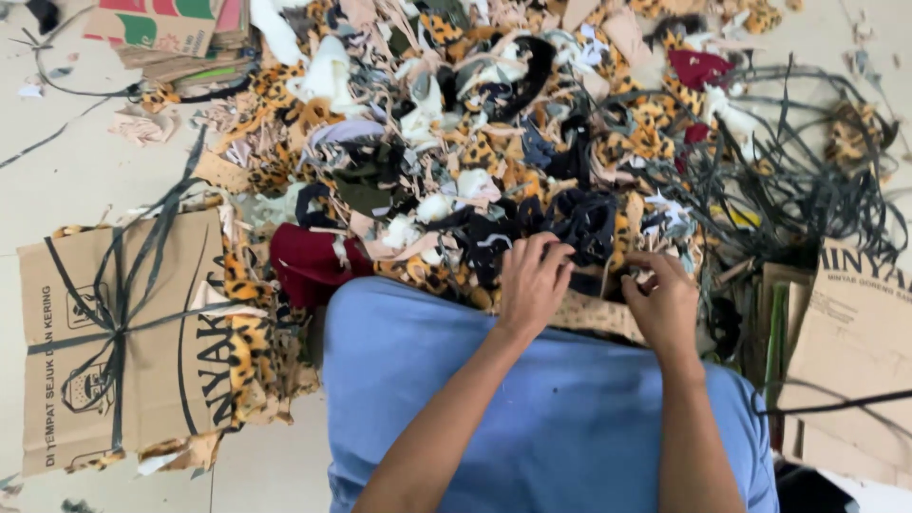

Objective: Sorting through a pile of fabric scraps to collect specific white pieces on a cardboard sheet

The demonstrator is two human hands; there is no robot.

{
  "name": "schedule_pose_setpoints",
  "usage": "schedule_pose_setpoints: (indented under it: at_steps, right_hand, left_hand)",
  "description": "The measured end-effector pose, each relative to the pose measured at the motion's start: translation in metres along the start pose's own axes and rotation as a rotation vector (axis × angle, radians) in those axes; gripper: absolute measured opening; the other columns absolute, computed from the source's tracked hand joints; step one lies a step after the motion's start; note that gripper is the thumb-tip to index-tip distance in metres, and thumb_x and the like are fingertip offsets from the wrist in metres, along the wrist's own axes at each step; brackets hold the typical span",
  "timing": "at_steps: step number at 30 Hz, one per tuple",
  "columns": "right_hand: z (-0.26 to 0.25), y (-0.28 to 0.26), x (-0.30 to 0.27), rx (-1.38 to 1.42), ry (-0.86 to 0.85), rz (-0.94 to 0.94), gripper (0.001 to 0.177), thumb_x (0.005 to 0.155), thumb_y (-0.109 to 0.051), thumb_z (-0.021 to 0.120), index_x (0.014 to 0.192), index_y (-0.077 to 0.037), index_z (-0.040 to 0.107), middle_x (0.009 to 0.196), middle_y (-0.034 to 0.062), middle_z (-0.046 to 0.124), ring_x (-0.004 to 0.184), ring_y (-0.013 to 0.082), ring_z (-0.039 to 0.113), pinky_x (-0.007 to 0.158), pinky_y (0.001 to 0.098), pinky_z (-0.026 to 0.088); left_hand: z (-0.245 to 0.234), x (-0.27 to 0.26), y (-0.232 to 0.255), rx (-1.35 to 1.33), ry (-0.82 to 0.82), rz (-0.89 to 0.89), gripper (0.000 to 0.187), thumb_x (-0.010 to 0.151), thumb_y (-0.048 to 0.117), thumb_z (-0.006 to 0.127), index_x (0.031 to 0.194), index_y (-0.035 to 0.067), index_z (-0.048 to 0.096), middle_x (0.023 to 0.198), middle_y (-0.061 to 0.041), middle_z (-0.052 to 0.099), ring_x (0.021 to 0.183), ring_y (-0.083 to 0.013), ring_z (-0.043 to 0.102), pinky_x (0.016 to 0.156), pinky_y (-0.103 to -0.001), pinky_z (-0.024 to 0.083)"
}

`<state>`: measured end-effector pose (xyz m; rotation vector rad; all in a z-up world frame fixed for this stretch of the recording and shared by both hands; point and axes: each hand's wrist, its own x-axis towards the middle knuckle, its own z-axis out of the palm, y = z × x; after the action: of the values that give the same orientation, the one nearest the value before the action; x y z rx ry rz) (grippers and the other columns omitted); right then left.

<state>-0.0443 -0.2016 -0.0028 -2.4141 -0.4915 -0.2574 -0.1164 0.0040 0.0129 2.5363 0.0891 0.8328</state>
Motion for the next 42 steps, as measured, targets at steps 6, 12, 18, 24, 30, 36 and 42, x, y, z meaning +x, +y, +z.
schedule_pose_setpoints:
  at_steps: [6,12,18,24,30,36,42]
  right_hand:
    - [0.039,-0.122,0.078,0.177,0.039,-0.180,0.029,0.080,-0.005,0.079,0.106,-0.018,0.077,0.097,0.0068,0.069,0.085,0.0297,0.073,0.073,0.0387,0.059]
    - [0.146,-0.209,0.149,0.427,-0.091,-0.385,0.038,0.078,0.010,0.073,0.112,-0.008,0.073,0.094,0.0170,0.067,0.092,0.0411,0.070,0.070,0.0388,0.064]
    - [0.201,-0.190,0.156,-0.119,-0.587,-0.210,0.072,0.086,-0.030,0.079,0.148,-0.012,0.047,0.145,0.0268,0.045,0.135,0.0506,0.046,0.089,0.0643,0.057]
    - [0.226,-0.148,0.152,-0.087,-0.373,-0.313,0.041,0.070,-0.013,0.081,0.110,-0.018,0.075,0.108,0.0134,0.069,0.102,0.0436,0.068,0.087,0.0523,0.060]
    - [0.180,-0.158,0.180,0.075,-0.313,-0.089,0.033,0.071,-0.029,0.078,0.104,-0.025,0.073,0.104,0.0045,0.072,0.104,0.0358,0.069,0.089,0.0479,0.057]
    - [0.168,-0.216,0.171,0.066,-0.635,-0.237,0.063,0.076,-0.034,0.072,0.137,-0.020,0.064,0.125,0.0248,0.066,0.115,0.0518,0.062,0.097,0.0603,0.052]
    - [0.259,-0.182,0.150,-0.138,-0.522,-0.256,0.059,0.080,-0.005,0.074,0.135,-0.023,0.063,0.131,0.0148,0.059,0.115,0.0463,0.066,0.091,0.0551,0.059]
  left_hand:
    - [-0.037,0.062,-0.080,-0.081,0.205,-0.261,0.028,0.089,0.006,0.071,0.116,0.011,0.062,0.118,-0.013,0.055,0.105,-0.0367,0.059,0.090,-0.045,0.050]
    - [-0.075,0.080,-0.140,-0.002,-0.017,-0.572,0.056,0.093,-0.003,0.065,0.141,-0.011,0.037,0.142,-0.036,0.038,0.123,-0.0501,0.050,0.096,-0.057,0.048]
    - [-0.069,0.056,-0.180,0.109,-0.229,-0.669,0.097,0.077,0.020,0.086,0.155,0.008,0.029,0.156,-0.027,0.028,0.137,-0.0464,0.035,0.105,-0.059,0.040]
    - [-0.076,0.045,-0.169,0.138,-0.200,-0.710,0.088,0.078,0.015,0.084,0.153,0.011,0.039,0.152,-0.023,0.035,0.131,-0.0420,0.039,0.101,-0.055,0.037]
    - [-0.035,0.018,-0.197,0.265,-0.074,-0.634,0.068,0.071,0.029,0.079,0.134,0.021,0.053,0.128,-0.007,0.056,0.118,-0.0302,0.050,0.103,-0.052,0.034]
    - [-0.053,0.048,-0.195,0.203,0.043,-0.628,0.067,0.080,0.017,0.073,0.142,0.013,0.047,0.134,-0.016,0.051,0.111,-0.0380,0.053,0.088,-0.051,0.042]
    - [-0.065,0.057,-0.196,0.280,-0.148,-0.641,0.077,0.076,0.004,0.079,0.144,0.019,0.047,0.148,-0.017,0.040,0.120,-0.0386,0.046,0.094,-0.050,0.042]
